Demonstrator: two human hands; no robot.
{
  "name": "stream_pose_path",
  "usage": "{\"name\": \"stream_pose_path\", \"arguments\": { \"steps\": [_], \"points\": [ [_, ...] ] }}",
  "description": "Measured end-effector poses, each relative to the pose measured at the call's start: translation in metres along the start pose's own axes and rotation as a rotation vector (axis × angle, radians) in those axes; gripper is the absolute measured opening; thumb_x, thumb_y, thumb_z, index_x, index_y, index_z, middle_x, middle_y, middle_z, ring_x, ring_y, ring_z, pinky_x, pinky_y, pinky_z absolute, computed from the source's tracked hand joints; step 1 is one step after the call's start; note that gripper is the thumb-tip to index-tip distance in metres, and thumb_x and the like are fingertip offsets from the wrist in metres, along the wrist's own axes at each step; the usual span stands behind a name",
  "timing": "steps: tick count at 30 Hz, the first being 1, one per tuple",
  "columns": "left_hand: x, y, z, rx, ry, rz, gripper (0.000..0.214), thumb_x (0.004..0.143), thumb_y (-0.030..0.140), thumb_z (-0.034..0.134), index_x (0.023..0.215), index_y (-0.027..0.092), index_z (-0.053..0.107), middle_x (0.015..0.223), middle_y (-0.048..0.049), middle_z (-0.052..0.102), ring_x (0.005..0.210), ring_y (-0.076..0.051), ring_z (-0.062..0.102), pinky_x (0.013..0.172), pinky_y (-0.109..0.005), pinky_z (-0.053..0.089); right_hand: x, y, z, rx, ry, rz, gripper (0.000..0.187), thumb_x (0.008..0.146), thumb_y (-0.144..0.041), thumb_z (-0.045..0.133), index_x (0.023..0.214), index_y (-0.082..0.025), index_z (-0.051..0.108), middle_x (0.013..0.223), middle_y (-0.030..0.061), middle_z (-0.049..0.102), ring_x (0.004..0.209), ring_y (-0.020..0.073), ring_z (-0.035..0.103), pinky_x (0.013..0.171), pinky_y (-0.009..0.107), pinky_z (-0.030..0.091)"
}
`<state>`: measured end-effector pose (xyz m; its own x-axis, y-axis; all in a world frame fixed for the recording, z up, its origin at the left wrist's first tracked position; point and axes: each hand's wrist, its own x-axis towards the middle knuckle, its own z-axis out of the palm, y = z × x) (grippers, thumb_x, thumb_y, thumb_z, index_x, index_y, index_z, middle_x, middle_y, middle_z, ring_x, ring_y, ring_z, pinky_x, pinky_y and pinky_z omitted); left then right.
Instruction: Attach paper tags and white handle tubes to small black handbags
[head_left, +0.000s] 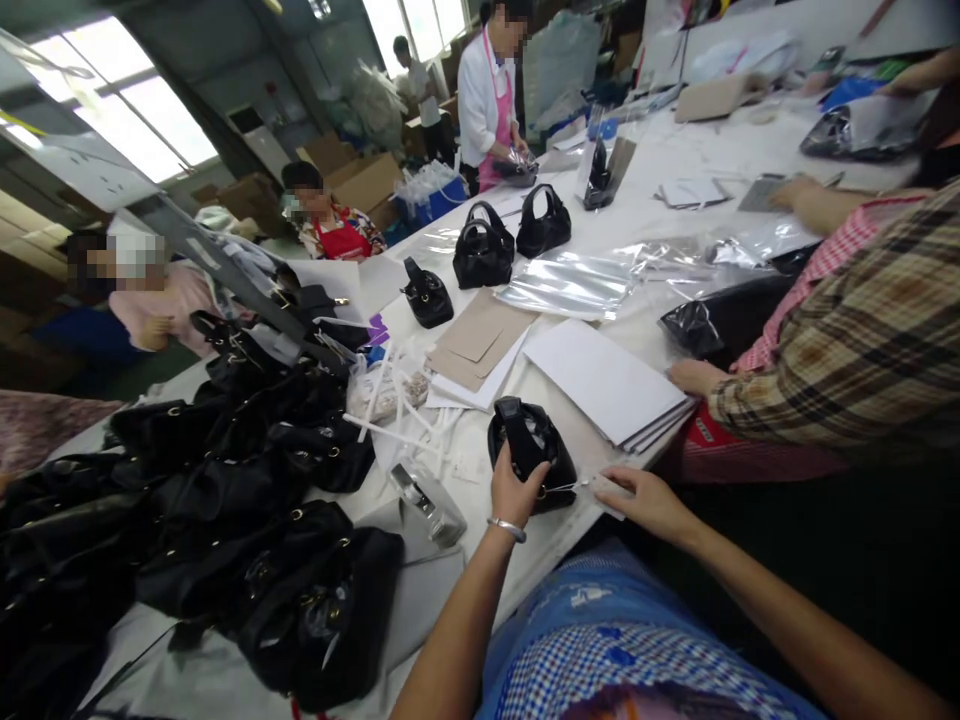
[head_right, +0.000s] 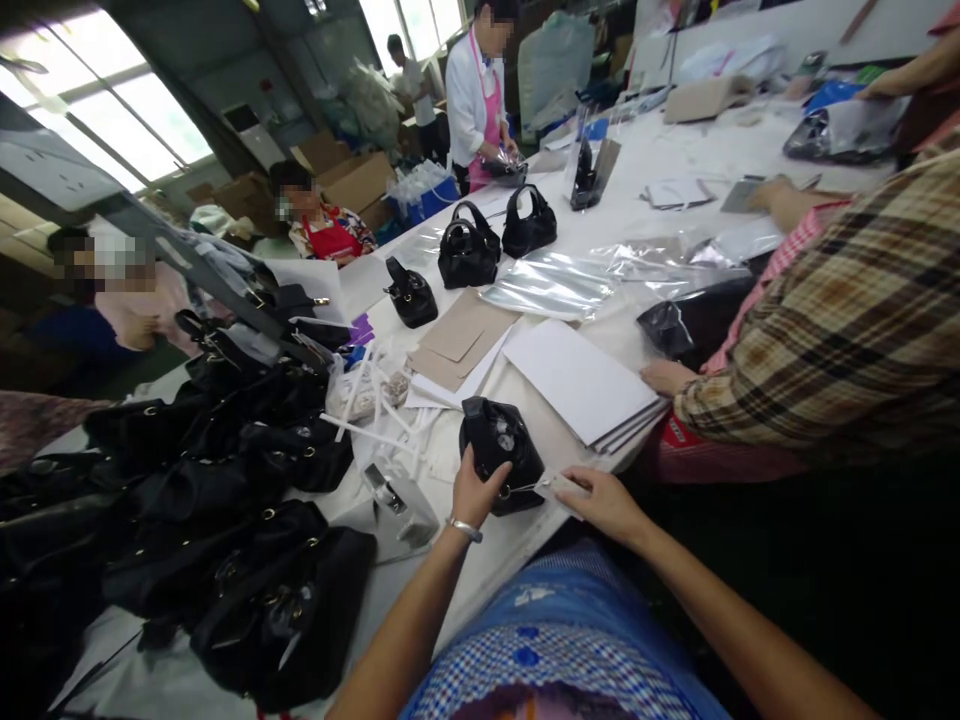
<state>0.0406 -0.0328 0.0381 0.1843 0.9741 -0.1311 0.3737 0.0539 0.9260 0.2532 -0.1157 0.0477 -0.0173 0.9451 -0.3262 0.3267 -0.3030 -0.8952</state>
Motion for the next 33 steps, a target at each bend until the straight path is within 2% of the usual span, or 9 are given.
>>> {"name": "stream_pose_path", "arguments": {
  "steps": [4,8,11,13,16,19,23,27,33],
  "points": [
    [0.019,-0.002,0.0,0.205,-0.138,-0.012,0.046,0.072,0.039,0.068,0.109,0.014,0.058,0.101,-0.0126,0.068,0.092,-0.025,0.064,0.082,-0.037,0.051,0.017,-0.008,-0.021,-0.138,0.039,-0.036,0.03,0.074,-0.039,0.059,0.093,-0.017,0.067,0.09,0.0034,0.069,0.087,0.0232,0.061,0.082,0.033,0.045],
    [0.033,-0.002,-0.028,0.299,-0.384,0.098,0.029,0.076,0.026,0.061,0.102,0.013,0.062,0.096,-0.0092,0.069,0.088,-0.022,0.065,0.082,-0.034,0.05,0.024,-0.017,-0.029,-0.209,-0.01,-0.109,0.021,0.077,-0.031,0.056,0.09,-0.018,0.065,0.083,0.0013,0.067,0.079,0.0193,0.06,0.073,0.029,0.045],
    [0.043,0.002,-0.052,0.357,-0.656,0.209,0.026,0.076,0.021,0.06,0.101,0.016,0.065,0.098,-0.0053,0.07,0.09,-0.02,0.064,0.085,-0.031,0.049,0.024,-0.036,-0.023,-0.351,-0.125,-0.268,0.015,0.081,-0.025,0.053,0.088,-0.021,0.066,0.084,0.001,0.067,0.079,0.0175,0.06,0.074,0.027,0.044],
    [0.049,0.004,-0.06,0.389,-0.738,0.251,0.029,0.073,0.016,0.061,0.103,0.017,0.065,0.102,-0.0047,0.069,0.095,-0.021,0.063,0.088,-0.032,0.048,0.026,-0.051,-0.014,-0.485,-0.191,-0.4,0.017,0.083,-0.021,0.051,0.09,-0.023,0.067,0.088,0.001,0.068,0.083,0.0172,0.06,0.075,0.026,0.043],
    [0.052,0.003,-0.062,0.433,-0.609,0.286,0.045,0.067,0.009,0.064,0.111,0.018,0.061,0.114,-0.0076,0.065,0.107,-0.024,0.058,0.097,-0.038,0.044,0.036,-0.069,0.003,-0.712,-0.198,-0.549,0.022,0.084,-0.015,0.049,0.092,-0.024,0.067,0.089,0.0019,0.068,0.082,0.0174,0.061,0.074,0.026,0.042],
    [0.042,-0.002,-0.061,0.38,-0.293,0.273,0.056,0.067,0.01,0.064,0.122,0.019,0.052,0.122,-0.0101,0.059,0.113,-0.024,0.054,0.098,-0.04,0.044,0.053,-0.075,0.013,-0.841,-0.117,-0.644,0.025,0.084,-0.01,0.048,0.094,-0.023,0.067,0.089,0.0043,0.068,0.081,0.0175,0.06,0.075,0.027,0.042],
    [0.01,-0.009,-0.06,0.251,0.09,0.21,0.032,0.083,0.022,0.053,0.115,0.019,0.055,0.109,-0.0096,0.061,0.099,-0.019,0.06,0.08,-0.033,0.053,0.074,-0.069,0.014,-0.831,-0.013,-0.669,0.029,0.085,-0.008,0.045,0.098,-0.023,0.066,0.095,0.0048,0.067,0.087,0.0174,0.06,0.08,0.027,0.044],
    [-0.012,-0.016,-0.052,0.223,0.05,0.241,0.025,0.087,0.024,0.05,0.111,0.021,0.059,0.113,-0.0078,0.062,0.104,-0.019,0.059,0.087,-0.034,0.051,0.088,-0.062,0.015,-0.848,0.044,-0.689,0.031,0.088,-0.008,0.041,0.102,-0.021,0.065,0.098,0.0058,0.067,0.09,0.0183,0.06,0.084,0.029,0.045],
    [-0.003,-0.027,-0.031,0.238,-0.003,0.247,0.024,0.086,0.02,0.053,0.107,0.021,0.063,0.105,-0.0056,0.068,0.099,-0.017,0.062,0.091,-0.033,0.048,0.099,-0.058,0.019,-0.908,0.047,-0.8,0.033,0.09,-0.007,0.038,0.108,-0.018,0.064,0.108,0.0082,0.066,0.098,0.021,0.059,0.088,0.031,0.044]
  ]
}}
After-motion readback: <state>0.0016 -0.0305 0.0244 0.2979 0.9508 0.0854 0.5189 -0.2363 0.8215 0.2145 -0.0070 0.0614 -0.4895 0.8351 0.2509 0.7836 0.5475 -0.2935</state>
